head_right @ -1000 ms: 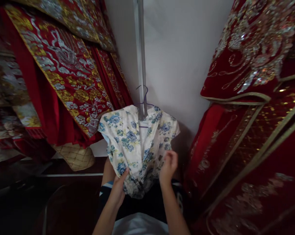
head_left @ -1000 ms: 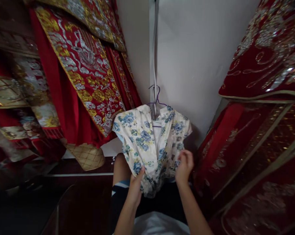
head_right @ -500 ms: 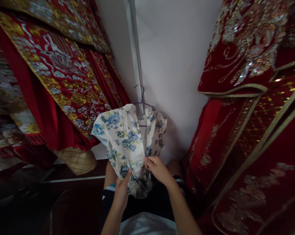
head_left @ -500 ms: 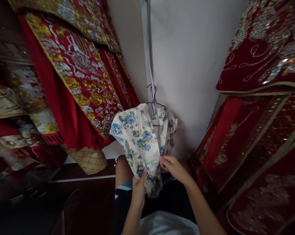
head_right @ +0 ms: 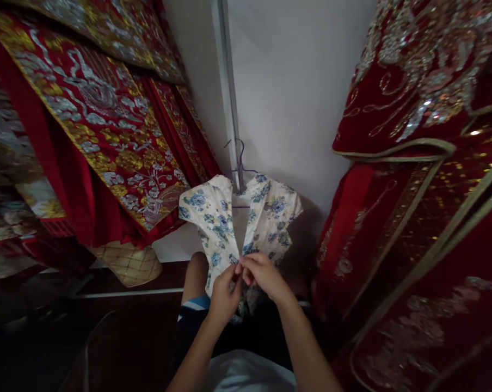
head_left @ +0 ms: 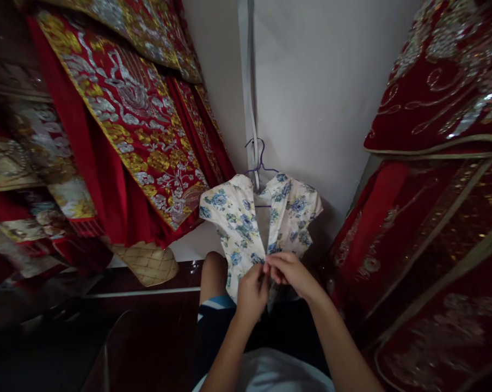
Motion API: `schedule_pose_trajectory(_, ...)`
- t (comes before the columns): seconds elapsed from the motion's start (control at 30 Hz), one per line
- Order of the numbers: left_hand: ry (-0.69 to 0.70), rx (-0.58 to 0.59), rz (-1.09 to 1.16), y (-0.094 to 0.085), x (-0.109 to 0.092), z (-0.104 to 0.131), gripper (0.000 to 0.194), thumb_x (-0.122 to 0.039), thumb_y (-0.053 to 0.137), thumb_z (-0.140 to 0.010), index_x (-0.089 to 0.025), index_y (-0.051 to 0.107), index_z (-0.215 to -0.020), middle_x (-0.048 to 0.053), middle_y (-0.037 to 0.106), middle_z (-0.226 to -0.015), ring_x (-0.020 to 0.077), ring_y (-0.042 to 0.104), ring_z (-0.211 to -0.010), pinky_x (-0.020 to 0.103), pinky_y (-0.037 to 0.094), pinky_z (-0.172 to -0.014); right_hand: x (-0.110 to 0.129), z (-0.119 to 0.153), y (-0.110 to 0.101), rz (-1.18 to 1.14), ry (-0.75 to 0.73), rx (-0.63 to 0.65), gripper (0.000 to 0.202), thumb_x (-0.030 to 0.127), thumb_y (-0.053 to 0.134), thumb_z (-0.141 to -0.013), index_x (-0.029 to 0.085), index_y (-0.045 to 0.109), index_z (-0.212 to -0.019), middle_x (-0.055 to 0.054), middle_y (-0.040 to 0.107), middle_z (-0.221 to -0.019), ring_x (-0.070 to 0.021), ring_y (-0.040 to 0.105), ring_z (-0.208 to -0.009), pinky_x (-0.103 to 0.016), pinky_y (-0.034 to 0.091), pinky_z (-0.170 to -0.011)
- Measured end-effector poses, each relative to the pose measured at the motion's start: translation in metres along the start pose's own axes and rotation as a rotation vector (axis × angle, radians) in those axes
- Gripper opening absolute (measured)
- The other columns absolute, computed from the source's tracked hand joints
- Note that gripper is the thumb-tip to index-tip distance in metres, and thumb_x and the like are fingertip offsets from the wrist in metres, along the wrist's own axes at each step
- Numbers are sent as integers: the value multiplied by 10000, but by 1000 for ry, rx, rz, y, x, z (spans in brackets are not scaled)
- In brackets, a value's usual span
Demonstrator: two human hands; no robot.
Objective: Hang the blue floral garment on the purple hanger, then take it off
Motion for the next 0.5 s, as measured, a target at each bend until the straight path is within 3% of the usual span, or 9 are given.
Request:
schedule_pose_trajectory(0.13, -28, 182, -191, -1, 1, 2, 145, -154, 468, -862, -198, 515, -732, 1, 565, -668, 153, 541, -639, 249, 305, -593, 49, -37, -23, -278, -71, -122, 290, 411, 641, -738, 136, 611, -652, 86, 352, -365, -39, 226, -322, -202, 122, -360)
schedule_pose_trajectory(0.3, -24, 318, -401, -2, 1, 5, 154, -120, 458, -845, -212, 558, -773, 37, 643, -737, 196, 612, -703, 270, 310, -613, 117, -90, -31, -429, -41, -110, 205, 238, 547, -850, 134, 566, -674, 96, 332, -394, -23, 195, -317, -168, 83, -338)
schedule_pose_trajectory(0.4, -13, 377, -484, -1, -4, 0, 186, -113, 456, -842, -210, 609, -798, 81, 682, -792, 235, 640, -737, 285, 341, -631, 135, -99, -26, -386, -131, -123, 232, 272, 555, -878, 144, 559, -684, 95, 351, -401, -22, 221, -311, -167, 90, -337)
schedule_pose_trajectory(0.5, 43, 399, -464, -8, -19, -23, 163, -136, 519, -821, -207, 635, -732, 89, 689, -776, 245, 646, -741, 285, 373, -645, 131, -92, -19, -295, -247, -158, 256, 358, 609, -842, 141, 588, -707, 74, 419, -404, -33, 287, -315, -172, 119, -332)
Point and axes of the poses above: each hand's wrist, its own z-axis away from the middle knuckle, its own y-axis out of the palm, x = y × z, the point moved 4 cm from there along -z, towards the middle knuckle
